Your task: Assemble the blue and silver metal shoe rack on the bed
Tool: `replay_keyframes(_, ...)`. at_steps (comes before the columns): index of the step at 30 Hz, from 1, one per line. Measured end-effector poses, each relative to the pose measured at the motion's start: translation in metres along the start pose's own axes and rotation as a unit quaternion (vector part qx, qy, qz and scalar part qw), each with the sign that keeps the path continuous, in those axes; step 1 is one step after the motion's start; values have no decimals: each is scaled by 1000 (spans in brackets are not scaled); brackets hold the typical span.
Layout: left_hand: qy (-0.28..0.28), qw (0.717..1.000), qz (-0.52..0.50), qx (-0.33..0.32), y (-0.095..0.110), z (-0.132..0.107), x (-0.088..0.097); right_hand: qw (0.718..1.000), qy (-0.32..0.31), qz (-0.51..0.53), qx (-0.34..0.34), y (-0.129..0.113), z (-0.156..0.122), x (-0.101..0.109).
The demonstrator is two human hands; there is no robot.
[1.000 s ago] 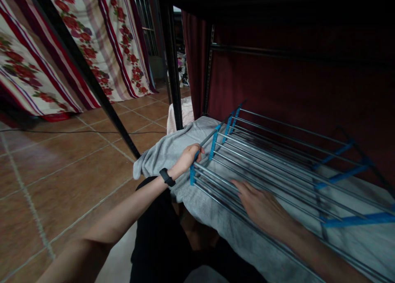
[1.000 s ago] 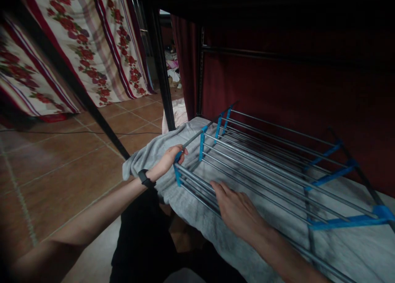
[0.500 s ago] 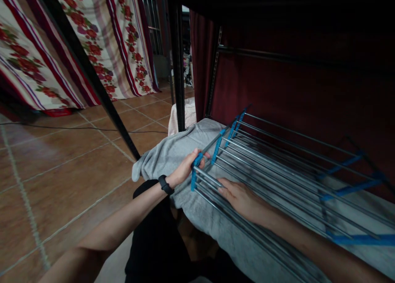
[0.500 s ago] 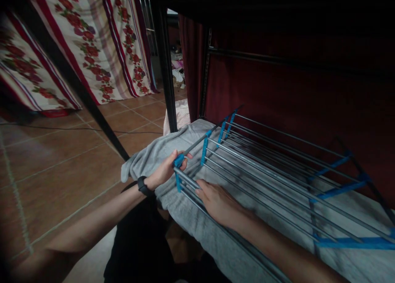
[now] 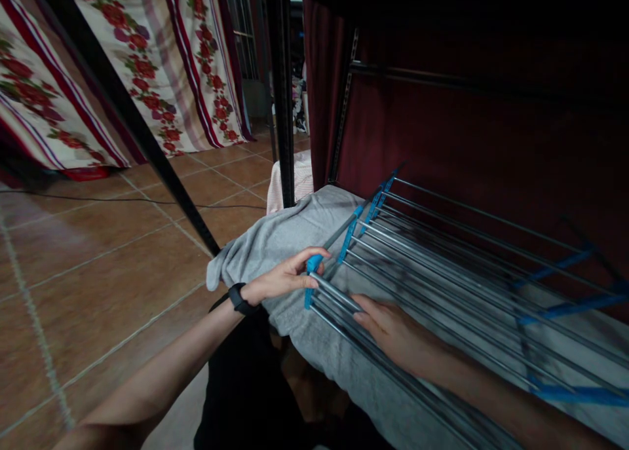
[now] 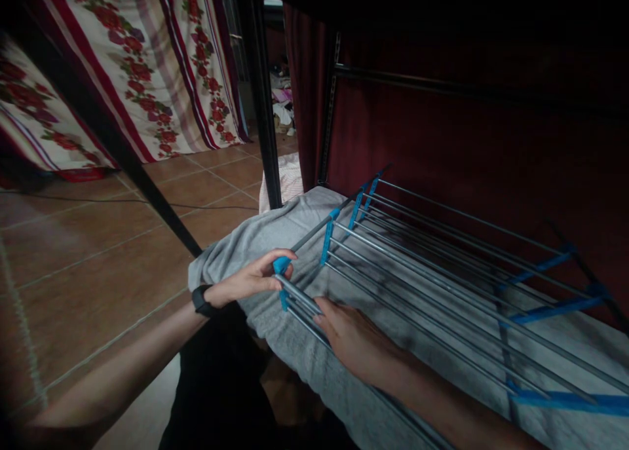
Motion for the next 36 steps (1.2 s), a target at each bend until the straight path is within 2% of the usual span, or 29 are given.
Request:
replay_keyframes(3,22,1000,19,-5,-2,3,1,1000,14,-22,-12,3,0,3)
replay_keyframes(8,-14,1000,-11,5,-3,1,-2,999,12,-29,11,2,-1,1)
replay_keyframes(17,-42,999,-33,6,-3,-2,-8,1000,0,-10,6,-5,-5,2)
replay_keyframes(20,-44,999,-3,-5,1,-2,-10,1000,-7,-10,-1,-6,-6,1)
replay_keyframes(22,-48,996,68,-22,8,-2,-9,1000,-10,-9,-3,-5,-6,0)
replay_keyframes(24,-49,980,189,-51,19,-3,-5,1000,-11,-5,0,-4,-7,-2)
replay_keyframes(27,-62,929,350,-102,36,-3,-1,1000,-13,-6,4,-4,-6,-6)
replay_keyframes(30,-70,904,398,-136,42,-3,-1,1000,-24,-9,0,-2,-3,-8)
replay_keyframes(36,-15,868,466,-169,33,0,-5,1000,-16,-26,-1,-3,-1,-7)
Point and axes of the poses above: each hand's wrist, its own z-axis towards the middle knuckle, its own x-axis out of the back of the hand, y = z × x, the point moved 4 cm from there along z, towards the middle knuckle, and after that the axes turned 5 degrees about -x, right-handed, at the moved point
